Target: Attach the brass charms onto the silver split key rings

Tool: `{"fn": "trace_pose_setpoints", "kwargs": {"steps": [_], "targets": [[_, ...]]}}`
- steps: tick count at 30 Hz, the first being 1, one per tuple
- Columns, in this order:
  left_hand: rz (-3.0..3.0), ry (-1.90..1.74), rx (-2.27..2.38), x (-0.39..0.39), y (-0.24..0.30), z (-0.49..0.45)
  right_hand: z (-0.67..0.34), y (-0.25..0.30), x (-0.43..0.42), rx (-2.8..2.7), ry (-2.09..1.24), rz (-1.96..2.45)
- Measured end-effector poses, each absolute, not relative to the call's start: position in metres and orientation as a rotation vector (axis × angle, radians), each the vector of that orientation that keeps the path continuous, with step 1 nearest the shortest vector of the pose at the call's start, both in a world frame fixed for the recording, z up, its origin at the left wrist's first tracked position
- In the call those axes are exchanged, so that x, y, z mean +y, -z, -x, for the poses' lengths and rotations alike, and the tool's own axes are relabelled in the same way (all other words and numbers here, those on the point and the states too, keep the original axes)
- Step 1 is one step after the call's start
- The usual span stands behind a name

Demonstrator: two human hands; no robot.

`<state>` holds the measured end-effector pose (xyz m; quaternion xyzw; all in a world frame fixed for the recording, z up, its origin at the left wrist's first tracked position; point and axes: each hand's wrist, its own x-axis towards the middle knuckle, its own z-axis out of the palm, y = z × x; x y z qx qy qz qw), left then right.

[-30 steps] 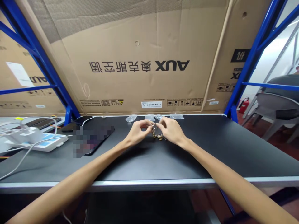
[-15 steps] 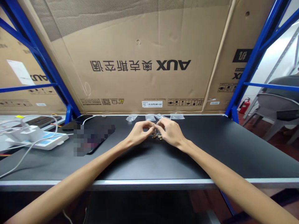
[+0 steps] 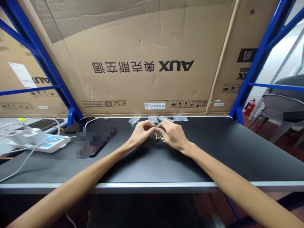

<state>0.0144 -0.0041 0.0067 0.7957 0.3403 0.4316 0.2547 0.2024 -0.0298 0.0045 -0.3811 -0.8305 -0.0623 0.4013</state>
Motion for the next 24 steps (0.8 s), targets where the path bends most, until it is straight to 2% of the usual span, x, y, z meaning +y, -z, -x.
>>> {"fn": "trace_pose_setpoints", "kwargs": {"steps": [9,18,24], "targets": [[-2.358,-1.168,0.972,-0.006,-0.013,-0.012,-0.207,-0.005,-0.026,-2.094,0.324,0.935],[-2.333,-1.268,0.935,-0.005,-0.014,-0.011,-0.206,-0.001,-0.024,-2.161,0.463,0.883],[-2.119,-1.339,1.074,-0.006,-0.016,-0.011,-0.207,-0.002,-0.023,-2.198,0.551,0.851]]}}
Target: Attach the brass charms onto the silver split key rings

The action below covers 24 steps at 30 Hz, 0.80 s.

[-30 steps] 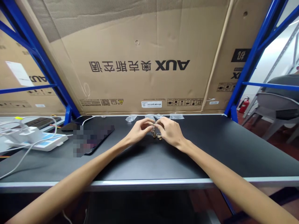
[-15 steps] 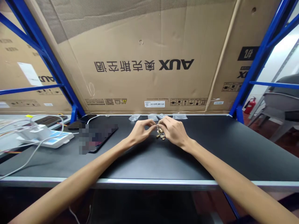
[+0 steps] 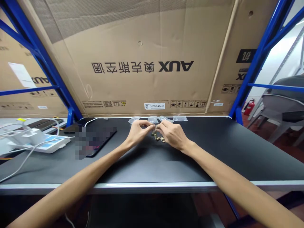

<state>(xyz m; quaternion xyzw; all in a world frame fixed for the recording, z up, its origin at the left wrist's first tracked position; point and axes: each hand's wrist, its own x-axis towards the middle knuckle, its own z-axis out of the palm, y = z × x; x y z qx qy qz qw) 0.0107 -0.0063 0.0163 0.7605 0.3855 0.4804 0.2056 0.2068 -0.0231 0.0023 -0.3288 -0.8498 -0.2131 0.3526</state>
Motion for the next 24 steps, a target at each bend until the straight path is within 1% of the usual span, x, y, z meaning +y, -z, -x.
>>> {"fn": "trace_pose_setpoints", "kwargs": {"steps": [4,9,15,20,22,24], "targets": [[-1.959,-1.295,1.101,-0.008,-0.012,-0.013,-0.202,0.0,-0.024,-2.248,0.568,0.842],[-1.797,-1.291,1.109,-0.003,-0.008,-0.015,-0.199,0.002,-0.026,-2.266,0.49,0.828],[-1.65,-1.314,0.993,0.01,-0.008,-0.009,-0.199,-0.004,-0.028,-2.116,0.373,0.897],[-1.509,-1.3,0.92,0.02,-0.009,0.0,-0.217,-0.037,-0.031,-1.937,0.384,0.964],[-1.488,-1.279,0.937,0.024,-0.008,0.003,-0.233,-0.062,-0.036,-1.829,0.411,0.965],[-1.497,-1.235,0.988,0.03,-0.007,0.006,-0.255,-0.092,-0.041,-1.584,0.52,0.935]]}}
